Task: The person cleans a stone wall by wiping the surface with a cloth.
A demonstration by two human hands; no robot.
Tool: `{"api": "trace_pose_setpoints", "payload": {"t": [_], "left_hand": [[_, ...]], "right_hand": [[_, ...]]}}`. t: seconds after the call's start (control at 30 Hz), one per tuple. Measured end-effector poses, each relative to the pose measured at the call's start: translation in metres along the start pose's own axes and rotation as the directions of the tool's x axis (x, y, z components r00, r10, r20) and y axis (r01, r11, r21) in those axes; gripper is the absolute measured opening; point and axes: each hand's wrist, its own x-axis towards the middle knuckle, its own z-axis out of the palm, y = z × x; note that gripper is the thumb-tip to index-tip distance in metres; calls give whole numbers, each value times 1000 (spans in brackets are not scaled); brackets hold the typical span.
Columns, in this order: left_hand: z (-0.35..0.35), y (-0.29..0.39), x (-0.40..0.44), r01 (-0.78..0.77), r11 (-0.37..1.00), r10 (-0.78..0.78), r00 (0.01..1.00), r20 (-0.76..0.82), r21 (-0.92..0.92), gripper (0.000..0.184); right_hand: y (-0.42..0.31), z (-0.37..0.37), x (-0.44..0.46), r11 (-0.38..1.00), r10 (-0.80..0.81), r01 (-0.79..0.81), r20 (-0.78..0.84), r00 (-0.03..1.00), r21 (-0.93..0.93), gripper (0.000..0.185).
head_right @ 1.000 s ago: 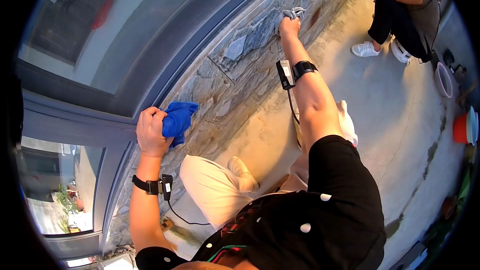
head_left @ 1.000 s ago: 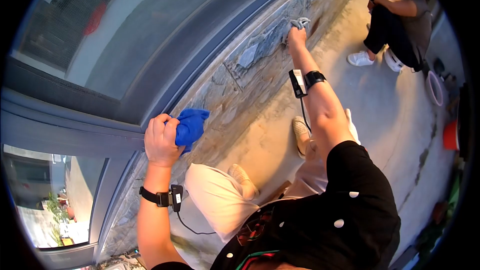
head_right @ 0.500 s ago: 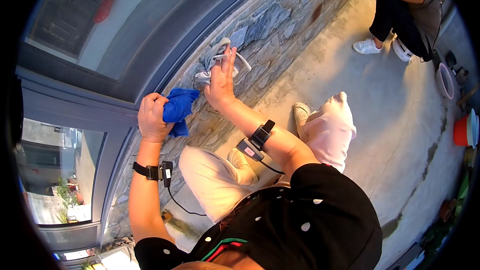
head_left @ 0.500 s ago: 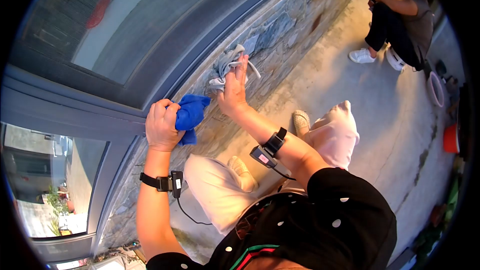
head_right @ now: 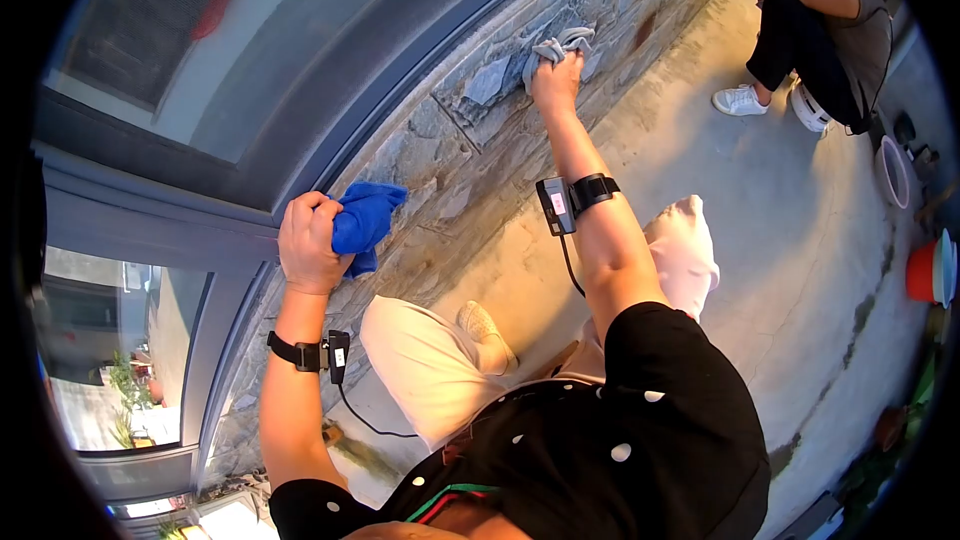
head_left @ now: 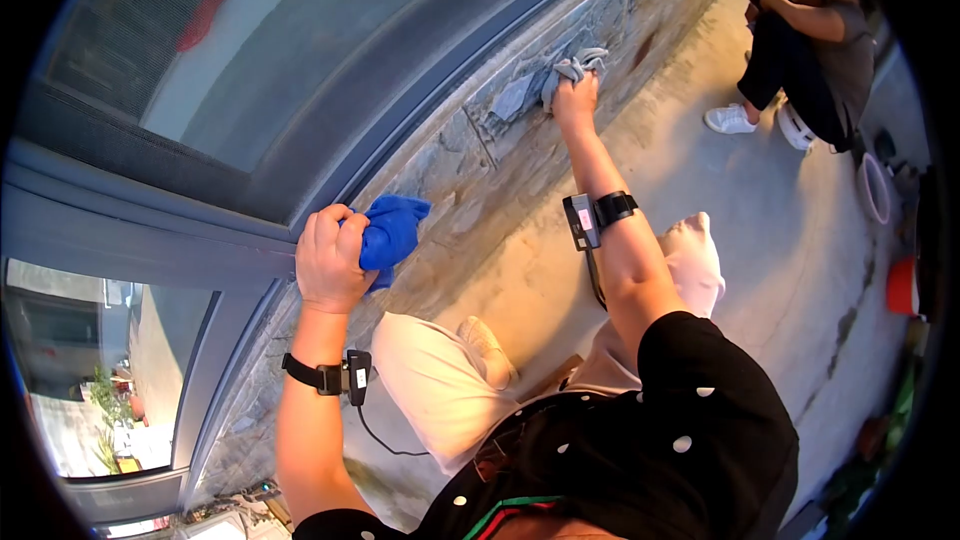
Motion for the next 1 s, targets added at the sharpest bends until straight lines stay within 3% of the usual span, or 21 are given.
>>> {"api": "trace_pose_setpoints", "payload": {"t": [0.03, 0.1, 0.13, 0.17, 0.23, 0.27, 0.3, 0.4, 0.43, 0.5, 0.53, 0.6, 0.63, 0.67, 0.73, 0.87, 0.93, 1.0], "left_hand": [[1, -1, 0, -2, 1000, 2, 1000, -4, -3, 50], [0, -1, 1, -1, 1000, 2, 1000, -8, 1, 50], [0, -1, 1, 1, 1000, -1, 1000, -8, -8, 49], [-1, 0, 1, 2, 1000, -2, 1000, -6, -17, 48], [-1, 1, 3, -8, 1000, 8, 1000, -13, -11, 47], [-1, 1, 4, -17, 1000, 16, 999, -28, -9, 46], [-1, 1, 3, -20, 1000, 20, 1000, -24, -7, 46], [1, 0, 2, -23, 1000, 23, 999, -24, 4, 46], [1, -1, 2, -24, 1000, 24, 999, -25, 4, 46], [1, -1, 1, -27, 1000, 27, 999, -22, 5, 46], [1, -1, 1, -30, 1000, 31, 999, -32, 4, 45], [3, -2, 1, -34, 999, 34, 998, -44, 3, 44], [3, -2, 1, -33, 999, 33, 999, -43, 3, 45], [3, -2, 1, -30, 1000, 31, 999, -41, 4, 45], [1, 0, 3, -27, 1000, 27, 999, -38, -1, 45], [-1, 1, 3, -18, 1000, 18, 999, -37, -12, 46], [0, -1, 1, -13, 1000, 13, 999, -35, 0, 46], [0, 2, 0, -10, 1000, 10, 999, -33, 9, 46]], "right_hand": [[3, 0, -7, 992, 121, -122, 47, 992, 22, 62], [-4, 6, -48, 989, 145, -146, 86, 986, 5, 58], [8, 20, -75, 998, -28, 27, -9, 1000, -56, 49], [-13, 18, -105, 1000, -7, 7, 75, 997, 10, 51], [-31, 28, -165, 989, -144, 149, 167, 975, -20, 59], [-48, 25, -191, 987, -157, 163, 257, 954, 0, 63], [-66, 25, -210, 962, -271, 264, 274, 923, 62, 63], [-83, 27, -241, 870, -483, 488, 324, 813, 73, 32], [-86, 26, -239, 871, -482, 485, 319, 816, 75, 32], [-89, 27, -225, 744, -666, 655, 235, 708, 134, 29], [-92, 23, -215, 746, -664, 653, 232, 711, 134, 29], [-99, 15, -188, 653, -756, 730, 231, 612, 201, 41], [-105, 16, -175, 648, -761, 737, 142, 633, 192, 58], [-111, 15, -162, 649, -761, 736, 144, 633, 192, 58], [-116, 15, -140, 793, -600, 581, 75, 796, 184, 68], [-71, 20, -104, 892, -447, 444, 23, 894, 84, 67], [-49, 16, -98, 977, -163, 146, 96, 982, 158, 64], [-40, 13, -103, 979, -90, 72, 89, 992, 190, 61]]}}
